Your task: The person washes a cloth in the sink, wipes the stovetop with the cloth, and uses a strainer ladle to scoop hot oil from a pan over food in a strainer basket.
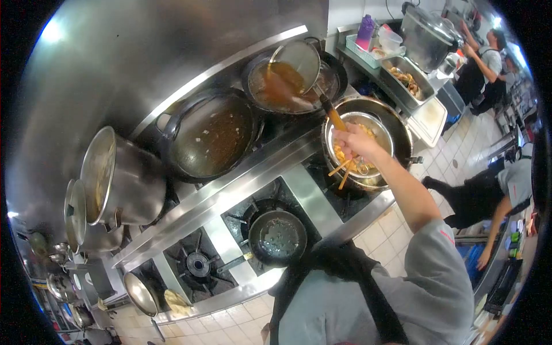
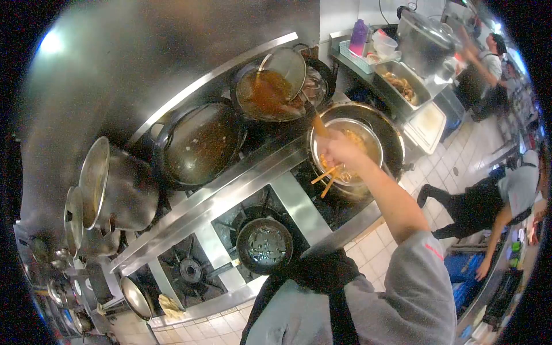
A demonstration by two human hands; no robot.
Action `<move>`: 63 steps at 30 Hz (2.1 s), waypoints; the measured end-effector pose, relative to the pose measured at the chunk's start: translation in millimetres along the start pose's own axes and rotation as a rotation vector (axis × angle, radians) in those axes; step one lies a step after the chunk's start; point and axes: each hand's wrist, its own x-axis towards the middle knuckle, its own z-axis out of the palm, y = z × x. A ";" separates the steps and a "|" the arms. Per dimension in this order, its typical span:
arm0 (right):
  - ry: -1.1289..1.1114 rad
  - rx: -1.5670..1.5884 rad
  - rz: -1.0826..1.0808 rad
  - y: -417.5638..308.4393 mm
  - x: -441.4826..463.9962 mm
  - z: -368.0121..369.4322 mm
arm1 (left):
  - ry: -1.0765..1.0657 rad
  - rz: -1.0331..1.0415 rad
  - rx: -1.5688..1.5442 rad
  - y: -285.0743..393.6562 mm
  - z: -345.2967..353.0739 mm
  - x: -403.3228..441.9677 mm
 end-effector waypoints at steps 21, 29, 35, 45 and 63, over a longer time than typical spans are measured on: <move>-0.031 0.337 0.079 -18.9 -68.4 49.0 | -0.009 0.012 -0.030 -19.7 -14.4 15.8; -0.121 0.489 0.079 0.0 -51.9 36.5 | -0.003 0.017 -0.024 -21.4 -22.0 20.0; -0.127 0.454 -0.050 -6.2 -58.6 23.4 | -0.003 0.044 -0.012 -20.6 -30.1 23.6; 0.258 -0.121 -0.262 -28.4 -34.8 -32.5 | -0.073 -0.120 -0.299 -28.7 -29.4 31.1; 0.141 -0.179 0.020 -14.8 -57.0 -60.2 | -0.024 0.037 0.026 -6.2 -37.0 17.3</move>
